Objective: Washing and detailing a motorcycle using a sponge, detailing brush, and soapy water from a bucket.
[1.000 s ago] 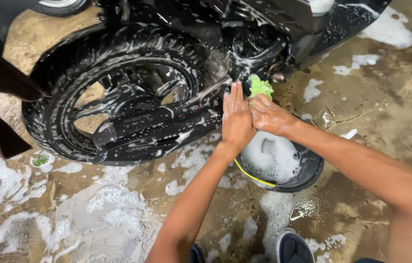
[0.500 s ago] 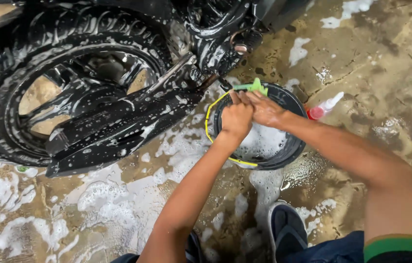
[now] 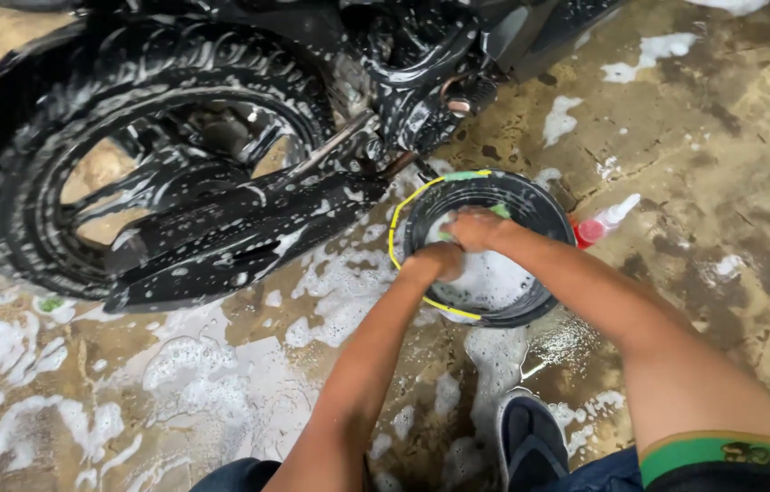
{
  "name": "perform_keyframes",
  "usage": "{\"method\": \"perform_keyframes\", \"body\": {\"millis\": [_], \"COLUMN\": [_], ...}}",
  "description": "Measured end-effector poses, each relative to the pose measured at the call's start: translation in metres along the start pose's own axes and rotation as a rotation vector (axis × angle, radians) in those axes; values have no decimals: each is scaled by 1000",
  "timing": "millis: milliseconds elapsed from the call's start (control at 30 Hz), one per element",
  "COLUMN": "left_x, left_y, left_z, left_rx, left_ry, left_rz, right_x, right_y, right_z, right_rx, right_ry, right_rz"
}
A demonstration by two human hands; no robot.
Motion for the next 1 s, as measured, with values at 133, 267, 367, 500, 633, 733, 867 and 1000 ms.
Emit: {"method": "perform_keyframes", "body": {"millis": [133,267,367,500,633,733,867,1000], "left_x": [7,19,22,27,-17,-17,-19,-42], "left_y": [11,23,41,124,158,163,219,273], "left_z": [24,36,54,127,142,154,195,253], "left_rx": [23,44,54,177,445,470,794,943], "left_ry": [-32,-91,-128,-173,-49,-88,-40,104], "left_rz": [-68,-163,-236,5,195,394,244,54], "right_x": [-22,-21,-15,-26,-36,-55,-110,-146], "right_y": [14,33,55,107,189,273,389,433], "right_z": [6,26,31,72,97,146,219,203], "right_rx": [144,307,414,489,482,590,1094,1319], "right_ry": [299,668,917,1166,307,300,597,684], "right_rz": [-274,-628,-870,-1120,-483,-663,-445,-173]}}
Point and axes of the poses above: each hand's wrist, its own z-axis away from the middle knuckle, its own y-axis out of the back of the hand, x = y × z, the point moved 9 cm from there along -z, towards the middle knuckle, and after that the axes turned 8 degrees about -y, right-handed, at the moved point
